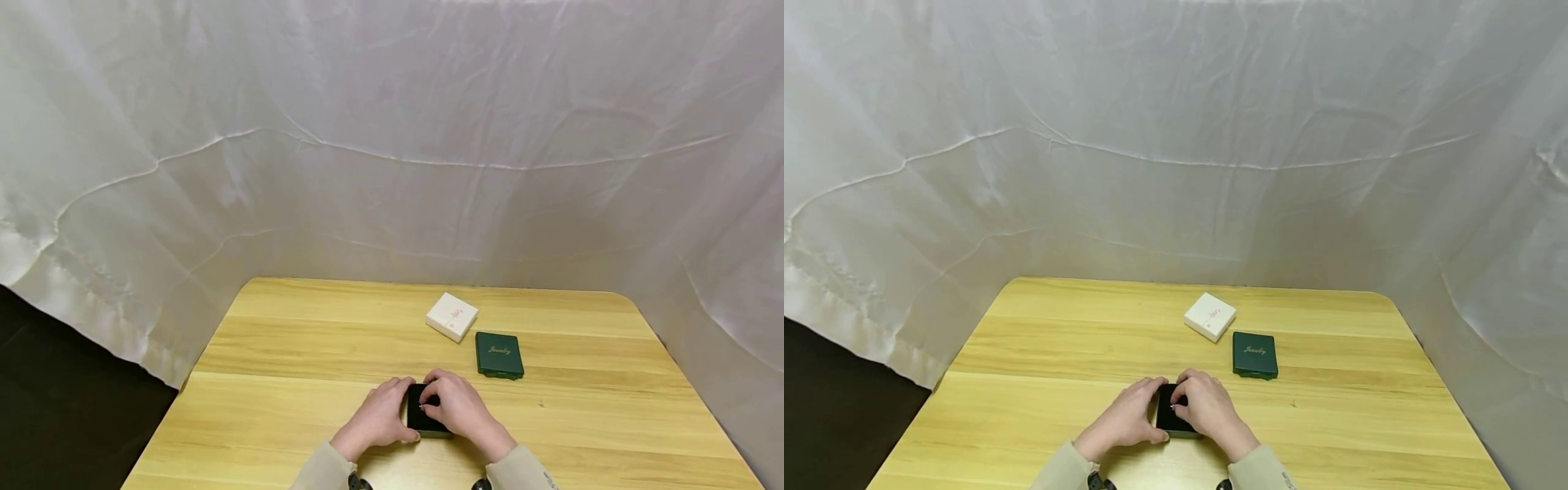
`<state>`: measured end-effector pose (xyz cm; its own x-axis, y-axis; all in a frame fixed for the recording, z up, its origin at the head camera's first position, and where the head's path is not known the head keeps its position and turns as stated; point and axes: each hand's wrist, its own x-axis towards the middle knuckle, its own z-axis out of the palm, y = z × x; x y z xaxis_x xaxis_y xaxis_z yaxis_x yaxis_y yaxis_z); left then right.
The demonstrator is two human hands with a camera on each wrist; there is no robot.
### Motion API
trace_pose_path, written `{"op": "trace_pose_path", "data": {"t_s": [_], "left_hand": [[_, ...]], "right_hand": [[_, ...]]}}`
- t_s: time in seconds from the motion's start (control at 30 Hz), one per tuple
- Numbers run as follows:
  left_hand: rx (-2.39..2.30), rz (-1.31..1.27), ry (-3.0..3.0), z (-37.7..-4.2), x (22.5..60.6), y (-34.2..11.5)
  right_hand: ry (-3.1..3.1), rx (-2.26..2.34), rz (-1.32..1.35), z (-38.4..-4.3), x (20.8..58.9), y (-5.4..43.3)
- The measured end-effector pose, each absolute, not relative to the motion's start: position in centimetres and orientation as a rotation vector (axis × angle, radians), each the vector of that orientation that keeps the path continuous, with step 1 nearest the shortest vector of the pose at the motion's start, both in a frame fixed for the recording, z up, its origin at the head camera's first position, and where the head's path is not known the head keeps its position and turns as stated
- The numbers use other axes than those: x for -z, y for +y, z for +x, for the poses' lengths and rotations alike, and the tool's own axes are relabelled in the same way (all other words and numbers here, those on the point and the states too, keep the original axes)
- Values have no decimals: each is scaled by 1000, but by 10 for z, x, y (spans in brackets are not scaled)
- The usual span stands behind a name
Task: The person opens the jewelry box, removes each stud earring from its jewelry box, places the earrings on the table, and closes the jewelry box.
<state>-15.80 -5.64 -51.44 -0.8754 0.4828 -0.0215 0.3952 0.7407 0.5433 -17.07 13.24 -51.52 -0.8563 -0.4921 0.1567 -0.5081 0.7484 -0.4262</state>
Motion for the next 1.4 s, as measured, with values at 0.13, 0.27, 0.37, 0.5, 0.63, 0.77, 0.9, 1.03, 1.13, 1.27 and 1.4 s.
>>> {"op": "trace_pose_path", "data": {"t_s": [0.13, 0.27, 0.37, 0.5, 0.63, 0.77, 0.9, 1.03, 1.13, 1.27, 1.4], "left_hand": [[-814, 702, 2775, -158, 514, -57], [-818, 697, 2769, -157, 514, -57], [-818, 695, 2768, -157, 514, -56], [-814, 698, 2771, -157, 515, -56], [-809, 705, 2777, -157, 515, -56], [-805, 707, 2781, -157, 515, -56], [-804, 706, 2775, -157, 515, -57], [-807, 705, 2775, -158, 514, -57], [-810, 706, 2781, -158, 515, -57], [-813, 711, 2793, -158, 517, -57], [-818, 706, 2797, -157, 517, -57]], "right_hand": [[-2911, -756, 830, -171, 516, 133], [-2921, -779, 830, -171, 515, 133], [-2923, -792, 833, -172, 515, 133], [-2915, -819, 833, -171, 515, 133], [-2907, -844, 826, -171, 514, 134], [-2920, -856, 817, -170, 514, 135], [-2933, -875, 818, -169, 512, 137], [-2920, -900, 824, -167, 507, 140], [-2909, -944, 807, -164, 503, 144], [-2899, -1036, 744, -160, 497, 153], [-2888, -1084, 649, -157, 496, 168]]}}
